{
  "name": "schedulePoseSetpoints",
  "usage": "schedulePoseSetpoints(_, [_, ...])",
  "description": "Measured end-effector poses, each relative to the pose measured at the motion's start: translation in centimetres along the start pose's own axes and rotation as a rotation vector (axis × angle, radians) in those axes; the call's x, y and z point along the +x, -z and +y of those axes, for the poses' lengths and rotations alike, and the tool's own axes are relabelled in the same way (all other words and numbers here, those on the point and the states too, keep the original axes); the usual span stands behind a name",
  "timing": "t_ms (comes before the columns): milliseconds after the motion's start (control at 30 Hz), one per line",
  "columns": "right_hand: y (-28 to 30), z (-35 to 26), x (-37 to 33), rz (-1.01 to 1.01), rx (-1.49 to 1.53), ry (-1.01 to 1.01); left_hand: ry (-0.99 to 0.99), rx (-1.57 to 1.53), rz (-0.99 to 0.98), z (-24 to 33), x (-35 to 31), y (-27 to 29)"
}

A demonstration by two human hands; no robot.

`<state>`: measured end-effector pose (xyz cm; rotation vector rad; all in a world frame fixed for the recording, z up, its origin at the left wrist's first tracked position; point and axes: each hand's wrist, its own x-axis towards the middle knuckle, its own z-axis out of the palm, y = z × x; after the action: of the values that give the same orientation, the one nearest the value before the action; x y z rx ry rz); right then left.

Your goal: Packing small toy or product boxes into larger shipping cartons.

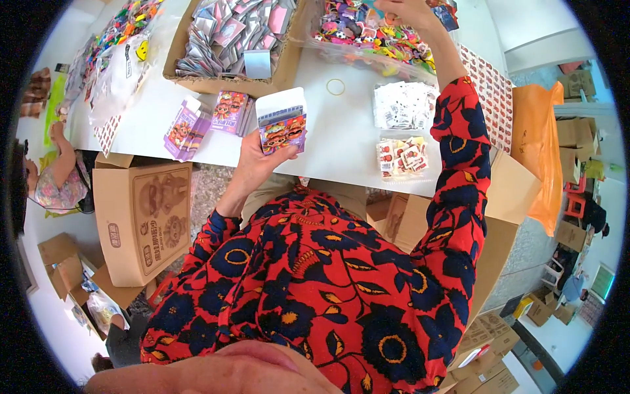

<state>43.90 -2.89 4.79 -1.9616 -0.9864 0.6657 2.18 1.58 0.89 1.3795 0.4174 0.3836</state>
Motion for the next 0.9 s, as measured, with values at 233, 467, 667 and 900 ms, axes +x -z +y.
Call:
schedulePoseSetpoints(233, [1.1,1.3,-0.1,-0.031,0.108,0.131,-0.026,-0.014,-0.024,0.0,-0.8,-0.2])
schedulePoseSetpoints(467, [0.1,-0.2,-1.7,0.022,0.132,0.054,0.02,-0.024,-0.009,0.3,-1.1,0.2])
schedulePoseSetpoints(667, [-0.8,-8.4,-7.9,-0.232,0.106,0.183,0.022,-0.012,0.001,0.2,-0.4,0.3])
schedulePoseSetpoints(900, [-2.8,-14.7,-13.8,-0.589,0.198,0.211,-0.031,0.006,-0.073,0.0,0.4,-0.2])
